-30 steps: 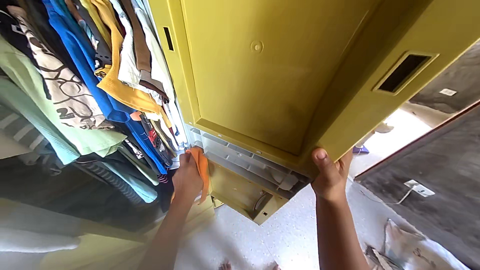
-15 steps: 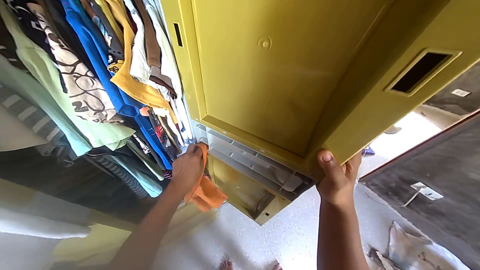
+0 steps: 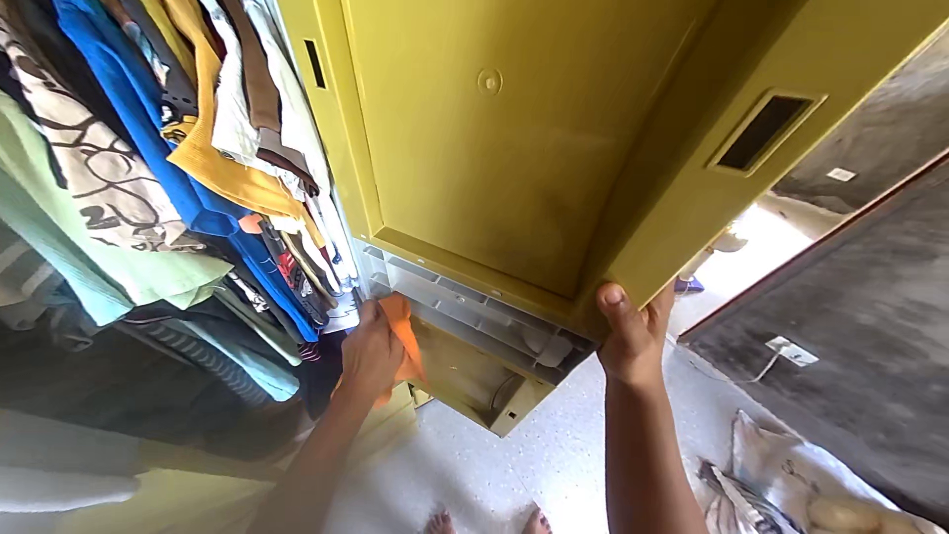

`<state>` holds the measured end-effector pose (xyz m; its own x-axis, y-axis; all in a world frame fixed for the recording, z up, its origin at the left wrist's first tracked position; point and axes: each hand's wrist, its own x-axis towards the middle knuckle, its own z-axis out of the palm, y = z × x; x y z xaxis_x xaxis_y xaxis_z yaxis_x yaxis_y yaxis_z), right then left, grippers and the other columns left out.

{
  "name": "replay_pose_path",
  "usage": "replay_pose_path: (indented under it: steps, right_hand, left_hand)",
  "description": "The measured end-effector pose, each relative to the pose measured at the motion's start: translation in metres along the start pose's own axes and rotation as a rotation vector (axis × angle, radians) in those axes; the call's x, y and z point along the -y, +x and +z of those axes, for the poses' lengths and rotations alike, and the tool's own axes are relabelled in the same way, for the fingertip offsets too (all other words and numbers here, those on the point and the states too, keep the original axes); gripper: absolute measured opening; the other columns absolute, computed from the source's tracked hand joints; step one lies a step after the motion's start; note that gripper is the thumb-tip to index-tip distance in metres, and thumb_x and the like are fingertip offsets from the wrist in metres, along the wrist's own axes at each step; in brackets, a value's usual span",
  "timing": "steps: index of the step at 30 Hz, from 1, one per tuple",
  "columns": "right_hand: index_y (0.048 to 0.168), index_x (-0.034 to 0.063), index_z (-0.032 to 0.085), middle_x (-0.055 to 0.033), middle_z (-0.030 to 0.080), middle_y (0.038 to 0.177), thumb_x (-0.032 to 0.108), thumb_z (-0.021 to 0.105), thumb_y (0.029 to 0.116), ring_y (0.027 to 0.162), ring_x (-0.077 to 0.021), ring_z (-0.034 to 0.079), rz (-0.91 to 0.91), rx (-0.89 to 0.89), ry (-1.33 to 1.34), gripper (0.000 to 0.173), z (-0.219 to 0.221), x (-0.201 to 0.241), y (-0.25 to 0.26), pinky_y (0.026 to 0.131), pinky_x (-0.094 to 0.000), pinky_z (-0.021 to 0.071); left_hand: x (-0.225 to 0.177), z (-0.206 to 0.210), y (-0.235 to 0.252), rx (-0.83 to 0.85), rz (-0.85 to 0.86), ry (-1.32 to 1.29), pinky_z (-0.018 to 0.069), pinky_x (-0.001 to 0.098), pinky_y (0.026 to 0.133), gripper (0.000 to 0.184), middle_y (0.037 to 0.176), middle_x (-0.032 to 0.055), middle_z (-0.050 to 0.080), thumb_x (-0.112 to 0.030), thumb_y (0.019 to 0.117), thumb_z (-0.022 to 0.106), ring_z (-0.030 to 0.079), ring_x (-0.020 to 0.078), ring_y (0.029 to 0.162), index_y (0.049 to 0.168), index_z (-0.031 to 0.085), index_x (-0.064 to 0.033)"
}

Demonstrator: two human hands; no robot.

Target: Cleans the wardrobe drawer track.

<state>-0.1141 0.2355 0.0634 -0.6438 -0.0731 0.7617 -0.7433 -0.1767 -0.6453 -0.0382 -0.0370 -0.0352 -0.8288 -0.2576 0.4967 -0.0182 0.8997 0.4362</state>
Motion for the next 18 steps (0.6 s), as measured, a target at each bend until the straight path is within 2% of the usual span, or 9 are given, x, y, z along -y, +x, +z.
replay_pose_path:
  steps: [4,9,15,18]
  right_hand:
    - [0.137,0.028,0.047,0.0218,0.064,0.119,0.052,0.068,0.0916,0.11,0.0037,0.062,0.003,-0.004,-0.002,0.055,0.0,0.0,-0.001,0.095,-0.021,0.0552]
    - [0.136,0.0289,0.047,0.0215,0.064,0.119,0.051,0.069,0.0916,0.109,0.0035,0.063,0.007,-0.003,0.016,0.054,0.001,0.002,-0.002,0.094,-0.0208,0.0557]
    - [0.14,0.0284,0.045,0.0211,0.064,0.122,0.049,0.068,0.0927,0.112,0.0025,0.062,-0.01,0.005,0.022,0.057,0.004,0.005,-0.005,0.096,-0.0219,0.0551]
    - [0.141,0.0272,0.044,0.0207,0.064,0.123,0.047,0.068,0.0933,0.113,0.0023,0.062,-0.021,0.004,0.019,0.057,0.006,0.008,-0.008,0.097,-0.0219,0.0547]
  left_hand:
    - [-0.016,0.009,-0.005,-0.009,-0.031,0.016,0.057,0.054,0.065,0.034,0.113,0.0293,0.064,-0.017,0.0973,0.051,0.071,0.0422,0.082,0.108,0.07,0.0086]
    - [-0.037,0.015,-0.018,-0.006,0.027,-0.043,0.0583,0.0534,0.065,0.028,0.114,0.0289,0.066,-0.014,0.0913,0.061,0.072,0.0411,0.085,0.107,0.071,0.0079]
    - [-0.068,0.024,-0.035,0.016,0.113,-0.115,0.0588,0.0471,0.058,0.024,0.111,0.0267,0.067,-0.012,0.0865,0.066,0.073,0.0349,0.075,0.099,0.071,0.0072]
    - [-0.081,0.025,-0.043,0.041,0.172,-0.136,0.059,0.0469,0.058,0.024,0.108,0.0253,0.069,-0.013,0.0859,0.066,0.073,0.0344,0.077,0.099,0.072,0.0059]
